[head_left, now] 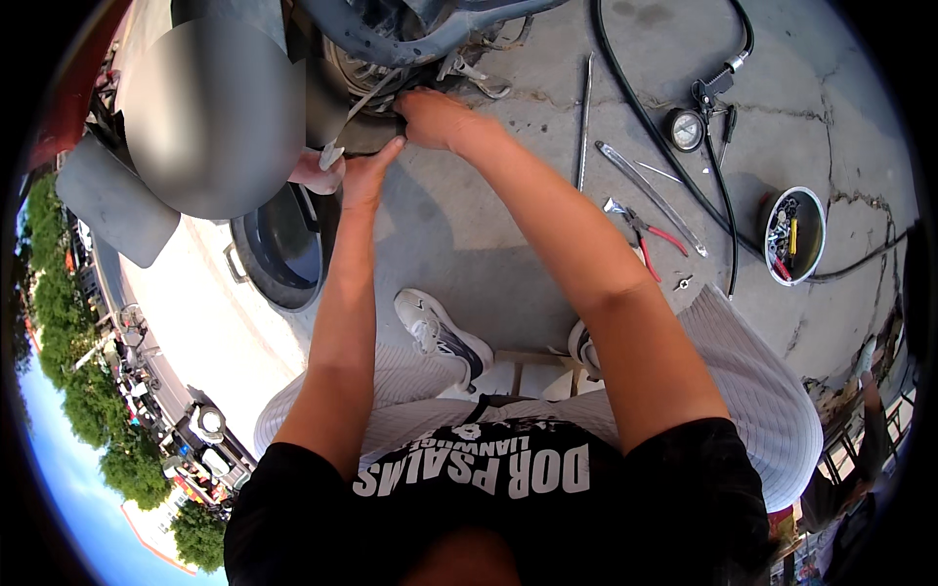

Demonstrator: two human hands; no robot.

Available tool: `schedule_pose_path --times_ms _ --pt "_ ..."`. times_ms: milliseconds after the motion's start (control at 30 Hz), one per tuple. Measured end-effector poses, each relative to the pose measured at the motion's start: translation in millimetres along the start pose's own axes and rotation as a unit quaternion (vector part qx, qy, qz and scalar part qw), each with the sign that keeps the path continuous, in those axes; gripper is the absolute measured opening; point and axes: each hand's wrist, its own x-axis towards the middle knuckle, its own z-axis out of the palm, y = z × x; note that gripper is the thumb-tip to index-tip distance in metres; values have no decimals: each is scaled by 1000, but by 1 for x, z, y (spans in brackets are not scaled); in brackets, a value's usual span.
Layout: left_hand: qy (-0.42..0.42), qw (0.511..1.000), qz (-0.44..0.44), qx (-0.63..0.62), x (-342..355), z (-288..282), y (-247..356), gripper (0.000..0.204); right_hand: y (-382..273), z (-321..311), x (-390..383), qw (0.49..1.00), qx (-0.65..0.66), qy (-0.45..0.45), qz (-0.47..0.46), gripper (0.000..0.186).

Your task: The person works on the rear wheel area of a motorcycle, using pliers to manipulate a cable or wire and a wrench to tighten a bolt. The person is wearing white sneakers and striped pants while performing the repair on a paved outdoor surface.

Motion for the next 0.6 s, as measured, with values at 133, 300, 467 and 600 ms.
schedule_pose_path --times_ms 133,300,467,600 --pt "-7 1000 -11 -8 -1 -5 -3 49 15 19 -22 977 138 121 -107 39" --pt "-55 995 -76 30 1 -16 -7 59 18 -3 -5 976 197 4 -95 45" --pt "-109 988 -54 98 12 -26 -32 63 -1 -3 8 990 126 -54 -30 47" --pt "-113 974 -158 -115 33 -19 -39 68 7 24 -29 939 157 258 -165 50"
